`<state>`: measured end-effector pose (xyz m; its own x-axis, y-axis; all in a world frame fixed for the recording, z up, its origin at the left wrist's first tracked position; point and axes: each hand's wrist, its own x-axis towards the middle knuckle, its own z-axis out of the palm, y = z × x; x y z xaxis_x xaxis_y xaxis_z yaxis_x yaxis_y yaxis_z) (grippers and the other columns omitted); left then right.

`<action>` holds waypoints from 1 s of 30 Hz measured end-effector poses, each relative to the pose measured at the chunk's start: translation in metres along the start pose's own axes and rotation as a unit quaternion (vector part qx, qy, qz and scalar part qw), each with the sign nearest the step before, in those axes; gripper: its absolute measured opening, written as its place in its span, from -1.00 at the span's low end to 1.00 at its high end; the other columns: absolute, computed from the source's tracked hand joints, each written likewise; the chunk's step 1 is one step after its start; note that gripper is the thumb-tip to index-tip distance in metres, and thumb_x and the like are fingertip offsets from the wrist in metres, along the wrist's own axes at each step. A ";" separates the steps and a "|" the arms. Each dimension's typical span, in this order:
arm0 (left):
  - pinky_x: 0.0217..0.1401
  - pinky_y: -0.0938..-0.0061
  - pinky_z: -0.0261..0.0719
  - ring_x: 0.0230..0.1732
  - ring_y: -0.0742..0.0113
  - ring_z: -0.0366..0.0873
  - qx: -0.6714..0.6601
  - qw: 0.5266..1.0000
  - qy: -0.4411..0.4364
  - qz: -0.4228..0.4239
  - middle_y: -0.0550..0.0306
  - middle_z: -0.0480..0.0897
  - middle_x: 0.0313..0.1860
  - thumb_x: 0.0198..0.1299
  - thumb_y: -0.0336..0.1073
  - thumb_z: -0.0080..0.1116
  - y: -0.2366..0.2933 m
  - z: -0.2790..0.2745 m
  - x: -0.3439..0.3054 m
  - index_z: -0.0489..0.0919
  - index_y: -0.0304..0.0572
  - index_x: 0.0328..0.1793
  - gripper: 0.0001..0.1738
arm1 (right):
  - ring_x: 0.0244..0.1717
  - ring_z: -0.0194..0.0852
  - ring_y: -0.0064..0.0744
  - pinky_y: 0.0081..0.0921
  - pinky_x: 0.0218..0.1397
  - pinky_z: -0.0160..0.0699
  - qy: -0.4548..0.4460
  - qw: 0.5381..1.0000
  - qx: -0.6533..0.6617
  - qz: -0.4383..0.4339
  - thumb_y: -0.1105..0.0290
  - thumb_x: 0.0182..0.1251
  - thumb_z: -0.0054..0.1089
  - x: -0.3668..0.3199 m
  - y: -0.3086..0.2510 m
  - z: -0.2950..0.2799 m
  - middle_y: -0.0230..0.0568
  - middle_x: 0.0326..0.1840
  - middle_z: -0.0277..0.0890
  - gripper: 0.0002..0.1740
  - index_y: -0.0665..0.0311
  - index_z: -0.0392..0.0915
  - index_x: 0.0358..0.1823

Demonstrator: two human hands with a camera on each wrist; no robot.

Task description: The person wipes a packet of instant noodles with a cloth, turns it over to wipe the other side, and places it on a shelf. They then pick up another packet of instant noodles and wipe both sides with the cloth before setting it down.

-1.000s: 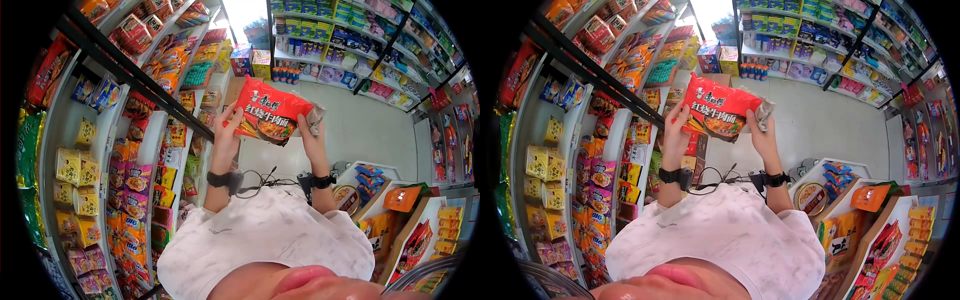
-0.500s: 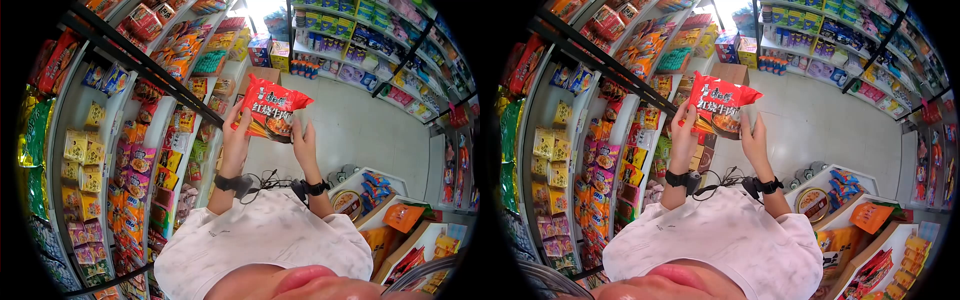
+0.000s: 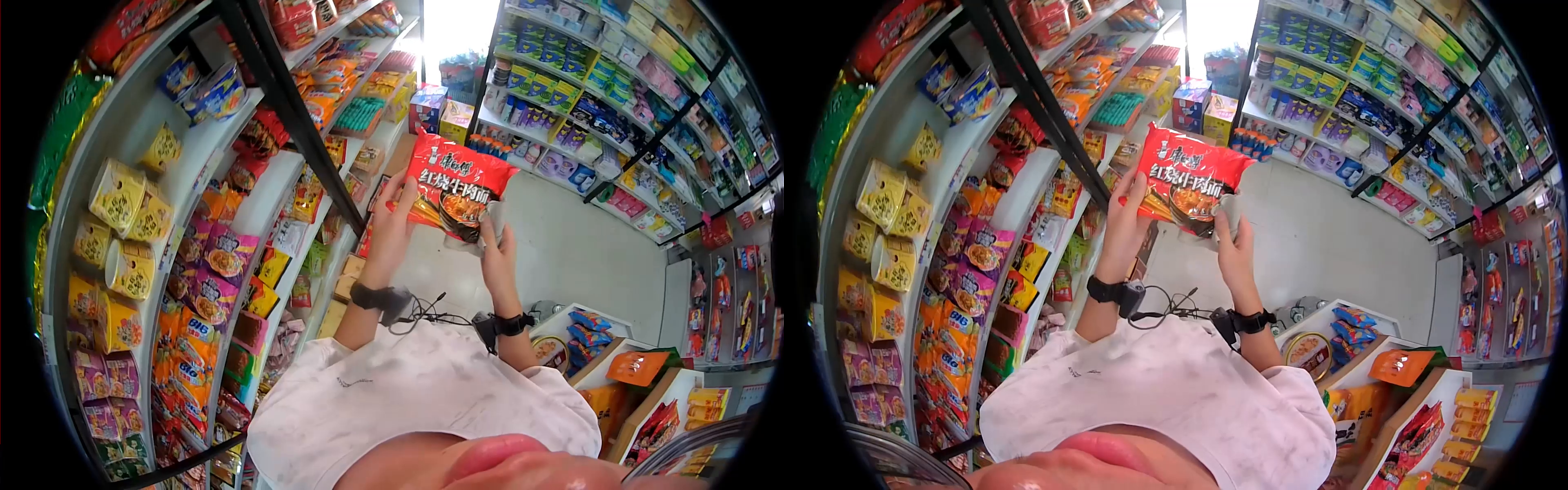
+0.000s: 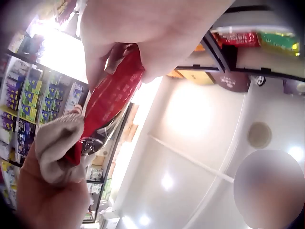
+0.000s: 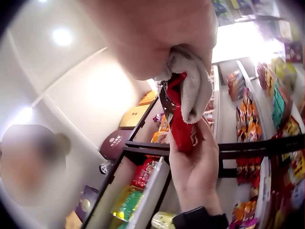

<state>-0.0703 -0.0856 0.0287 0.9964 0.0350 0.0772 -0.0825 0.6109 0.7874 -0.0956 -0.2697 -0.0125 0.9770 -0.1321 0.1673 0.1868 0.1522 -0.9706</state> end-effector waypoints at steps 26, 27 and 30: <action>0.02 0.54 0.62 -0.04 0.46 0.64 -0.077 0.980 0.014 -0.181 0.15 0.60 0.00 0.24 -0.19 0.39 0.035 -0.092 -0.020 0.42 -0.29 0.27 -0.42 | -0.13 0.34 -0.71 -0.59 -0.10 0.37 0.042 0.955 0.139 0.260 0.10 0.55 0.12 -0.054 -0.021 0.098 -0.50 -0.10 0.43 -0.61 0.25 0.44 0.15; 0.01 0.54 0.61 -0.04 0.47 0.64 -0.069 0.985 0.015 -0.157 0.16 0.60 -0.01 0.24 -0.18 0.39 0.042 -0.088 -0.023 0.43 -0.28 0.27 -0.43 | -0.18 0.36 -0.75 -0.63 -0.18 0.38 0.027 0.963 0.116 0.242 0.10 0.54 0.14 -0.056 -0.021 0.097 -0.51 -0.15 0.47 -0.64 0.22 0.50 0.10; -0.01 0.56 0.58 -0.04 0.50 0.62 -0.038 0.993 0.002 -0.111 0.20 0.62 -0.04 0.25 -0.18 0.39 0.066 -0.080 -0.034 0.46 -0.27 0.26 -0.45 | -0.27 0.36 -0.78 -0.67 -0.28 0.35 -0.019 0.976 -0.147 0.158 0.18 0.55 0.13 -0.055 -0.027 0.085 -0.52 -0.24 0.49 -0.73 0.23 0.56 0.01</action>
<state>-0.1085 0.0169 0.0293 0.9899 -0.1047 -0.0952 0.1408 0.6619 0.7363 -0.1462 -0.1836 0.0195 0.9853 -0.0876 -0.1467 -0.1559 -0.1091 -0.9817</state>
